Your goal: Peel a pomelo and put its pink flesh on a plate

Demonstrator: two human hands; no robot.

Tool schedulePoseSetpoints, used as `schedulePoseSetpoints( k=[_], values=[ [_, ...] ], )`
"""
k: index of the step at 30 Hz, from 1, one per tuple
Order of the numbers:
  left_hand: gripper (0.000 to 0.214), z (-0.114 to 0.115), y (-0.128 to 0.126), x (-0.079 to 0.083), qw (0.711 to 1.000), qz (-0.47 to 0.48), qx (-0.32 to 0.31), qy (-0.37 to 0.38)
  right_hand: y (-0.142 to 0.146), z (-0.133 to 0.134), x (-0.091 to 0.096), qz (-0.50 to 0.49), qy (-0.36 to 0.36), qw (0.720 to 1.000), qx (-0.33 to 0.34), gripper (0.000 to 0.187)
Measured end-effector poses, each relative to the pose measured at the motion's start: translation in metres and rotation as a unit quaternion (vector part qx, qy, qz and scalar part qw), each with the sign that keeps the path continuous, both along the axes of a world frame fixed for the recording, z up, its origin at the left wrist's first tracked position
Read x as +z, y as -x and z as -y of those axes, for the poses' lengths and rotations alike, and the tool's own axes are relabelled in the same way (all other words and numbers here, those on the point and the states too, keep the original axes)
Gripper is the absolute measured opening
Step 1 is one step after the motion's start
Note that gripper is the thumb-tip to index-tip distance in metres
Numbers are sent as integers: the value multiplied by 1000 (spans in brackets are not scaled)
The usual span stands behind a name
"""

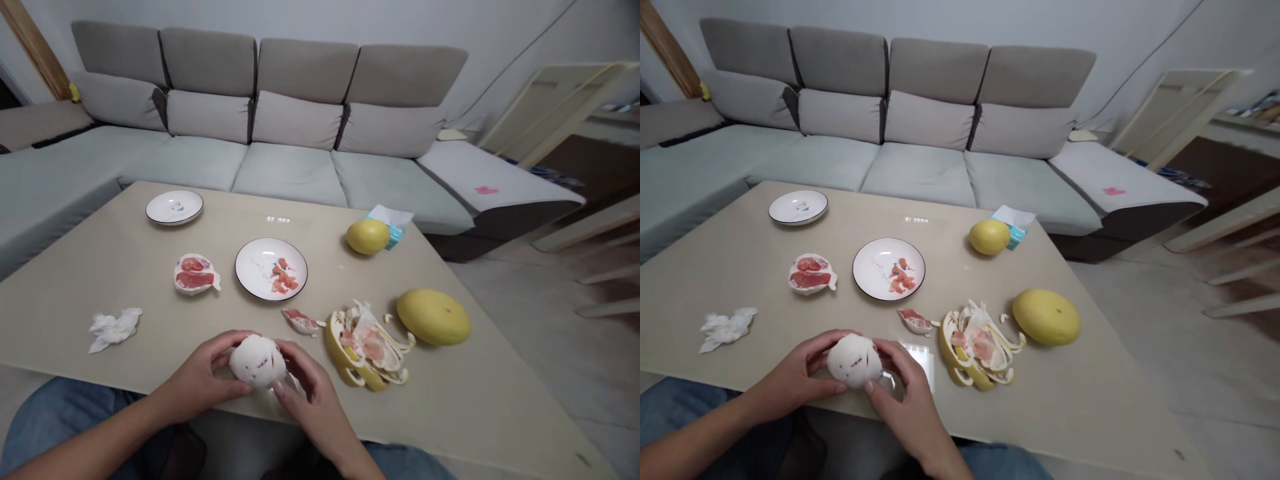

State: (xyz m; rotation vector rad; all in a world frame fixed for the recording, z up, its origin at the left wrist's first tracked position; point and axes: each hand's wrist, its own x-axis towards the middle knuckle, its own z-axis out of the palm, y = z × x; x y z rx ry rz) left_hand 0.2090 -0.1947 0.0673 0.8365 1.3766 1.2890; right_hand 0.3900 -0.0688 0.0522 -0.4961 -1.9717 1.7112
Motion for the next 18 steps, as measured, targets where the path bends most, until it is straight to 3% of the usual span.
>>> schedulePoseSetpoints(
  k=[4,11,18],
  values=[
    [57,-3,-2,3,997,-73,-32,-26,1,2,7,24,-42,999,-5,28],
    [50,-3,-1,7,988,-147,-50,-13,0,2,12,49,-84,995,9,32],
    [44,-8,-6,9,985,-160,-64,-10,6,15,4,92,-121,987,-58,38]
  ],
)
